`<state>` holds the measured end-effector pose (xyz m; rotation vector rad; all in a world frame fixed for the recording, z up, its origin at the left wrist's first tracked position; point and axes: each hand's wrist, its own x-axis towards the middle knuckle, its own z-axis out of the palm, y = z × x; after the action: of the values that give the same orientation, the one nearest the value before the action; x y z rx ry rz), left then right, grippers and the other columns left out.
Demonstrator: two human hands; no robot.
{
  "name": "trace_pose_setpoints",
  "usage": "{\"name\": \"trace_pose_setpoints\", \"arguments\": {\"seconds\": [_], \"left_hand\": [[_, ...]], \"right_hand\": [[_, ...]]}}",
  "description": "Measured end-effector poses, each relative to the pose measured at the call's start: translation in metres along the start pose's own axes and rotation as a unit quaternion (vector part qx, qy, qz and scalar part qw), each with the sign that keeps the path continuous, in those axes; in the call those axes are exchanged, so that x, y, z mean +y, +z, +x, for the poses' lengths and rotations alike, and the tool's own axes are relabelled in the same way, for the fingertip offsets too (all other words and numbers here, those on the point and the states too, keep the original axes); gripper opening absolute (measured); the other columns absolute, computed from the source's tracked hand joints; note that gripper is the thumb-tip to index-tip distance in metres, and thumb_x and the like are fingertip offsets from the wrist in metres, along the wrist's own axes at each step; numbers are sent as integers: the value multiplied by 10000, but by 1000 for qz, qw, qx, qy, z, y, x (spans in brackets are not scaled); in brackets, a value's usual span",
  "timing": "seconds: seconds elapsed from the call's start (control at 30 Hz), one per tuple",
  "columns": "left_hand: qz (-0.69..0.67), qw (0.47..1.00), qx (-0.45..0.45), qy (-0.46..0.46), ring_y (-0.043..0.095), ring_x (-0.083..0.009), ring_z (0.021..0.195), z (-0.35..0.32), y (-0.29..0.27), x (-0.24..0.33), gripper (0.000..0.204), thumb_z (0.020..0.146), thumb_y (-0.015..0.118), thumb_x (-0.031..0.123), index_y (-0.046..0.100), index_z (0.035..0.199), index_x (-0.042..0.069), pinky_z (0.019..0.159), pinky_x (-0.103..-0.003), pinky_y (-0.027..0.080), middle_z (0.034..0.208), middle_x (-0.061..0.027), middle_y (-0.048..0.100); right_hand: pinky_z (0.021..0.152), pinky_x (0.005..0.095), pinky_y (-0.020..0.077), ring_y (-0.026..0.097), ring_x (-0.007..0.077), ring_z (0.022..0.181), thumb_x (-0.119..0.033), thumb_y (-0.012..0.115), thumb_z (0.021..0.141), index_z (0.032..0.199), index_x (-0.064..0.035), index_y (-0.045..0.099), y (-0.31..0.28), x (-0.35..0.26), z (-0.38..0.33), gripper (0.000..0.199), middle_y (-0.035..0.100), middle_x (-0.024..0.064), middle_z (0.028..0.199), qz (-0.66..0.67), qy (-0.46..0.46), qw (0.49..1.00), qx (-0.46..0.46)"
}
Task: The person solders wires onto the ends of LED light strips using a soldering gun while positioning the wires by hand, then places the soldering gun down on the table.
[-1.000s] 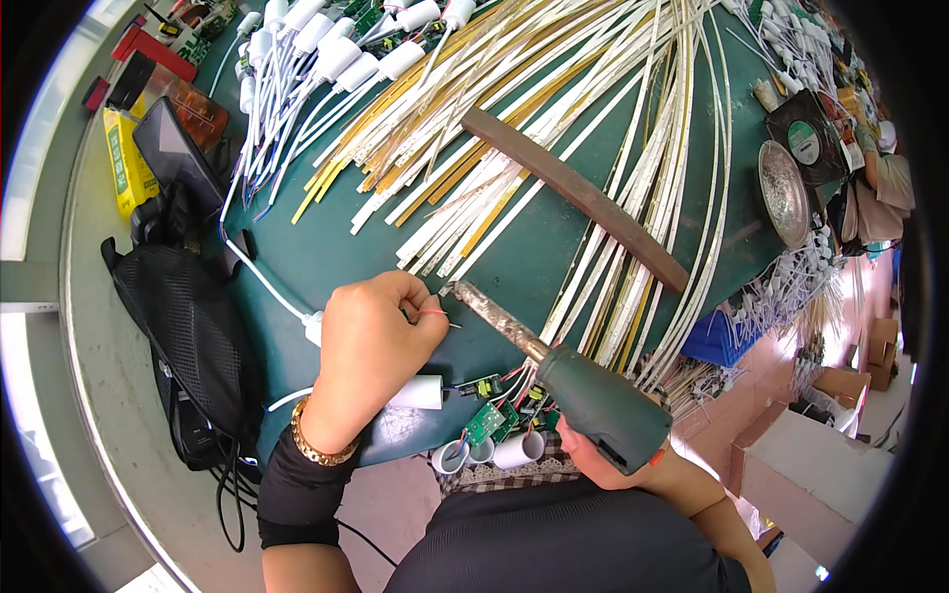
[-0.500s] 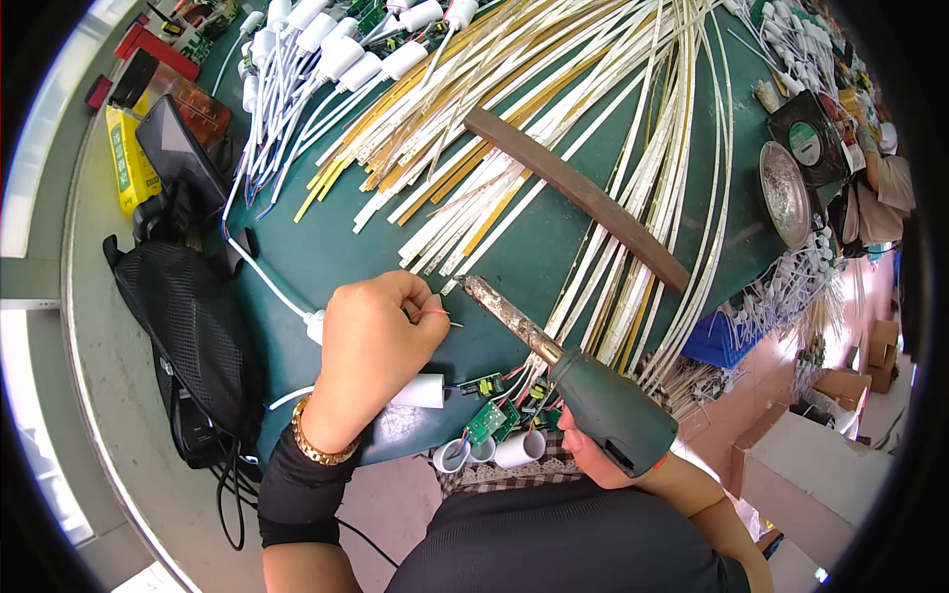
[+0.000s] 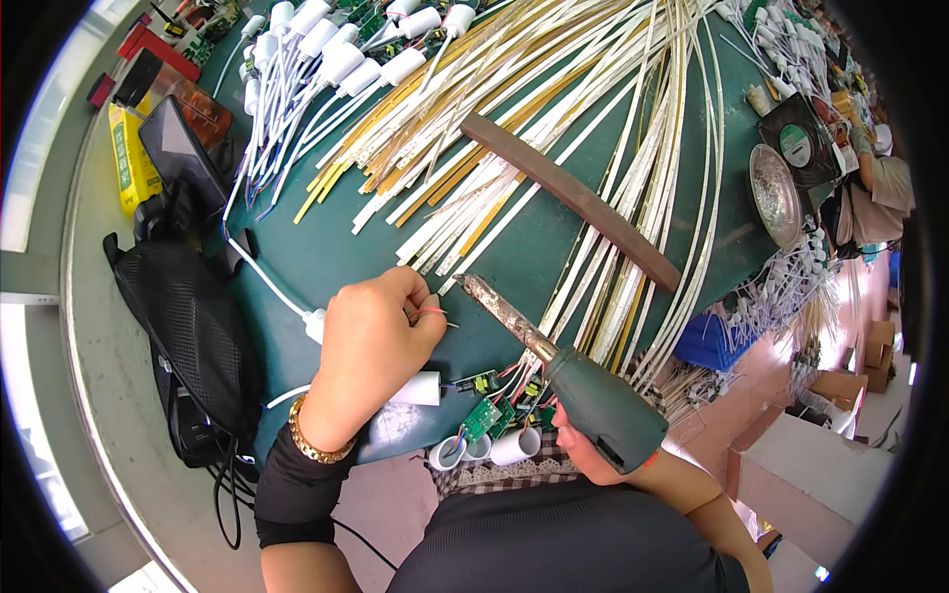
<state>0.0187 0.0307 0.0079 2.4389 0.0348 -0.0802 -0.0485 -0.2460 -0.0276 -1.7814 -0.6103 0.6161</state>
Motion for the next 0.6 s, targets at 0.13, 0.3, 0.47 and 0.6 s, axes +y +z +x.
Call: {"name": "trace_pose_setpoints", "arguments": {"seconds": [0.13,0.3,0.47,0.6], "left_hand": [[-5,999,-21,32,607,-187,596,-4,-11,6,133,752,711,53,651,843,-23,582,-319,483,725,-116,652],[13,992,37,124,615,-179,656,-2,-15,1,127,777,709,-7,637,880,-25,615,-294,485,799,-112,649],[-79,997,-2,-4,596,-114,680,-1,-16,5,107,808,716,-34,635,875,-16,614,-252,472,781,-62,638],[-114,991,-26,-60,594,-115,671,0,-14,4,108,802,739,-10,637,837,-16,614,-248,468,747,-61,636]], "right_hand": [[842,224,520,628,83,987,-248,382,1044,1332,-115,557,5,1,-2,362,657,2,1147,-73,2,997,36],[822,265,539,642,98,961,-307,420,1040,1258,-150,618,5,-6,3,333,673,-16,1112,-54,-59,993,83],[756,327,540,645,197,874,-189,552,910,1117,-85,620,8,7,-3,241,656,43,993,-1,-10,996,92],[833,292,545,643,141,990,-228,463,1018,1248,-103,604,9,9,-7,298,663,15,1134,-70,-33,994,82]]}}
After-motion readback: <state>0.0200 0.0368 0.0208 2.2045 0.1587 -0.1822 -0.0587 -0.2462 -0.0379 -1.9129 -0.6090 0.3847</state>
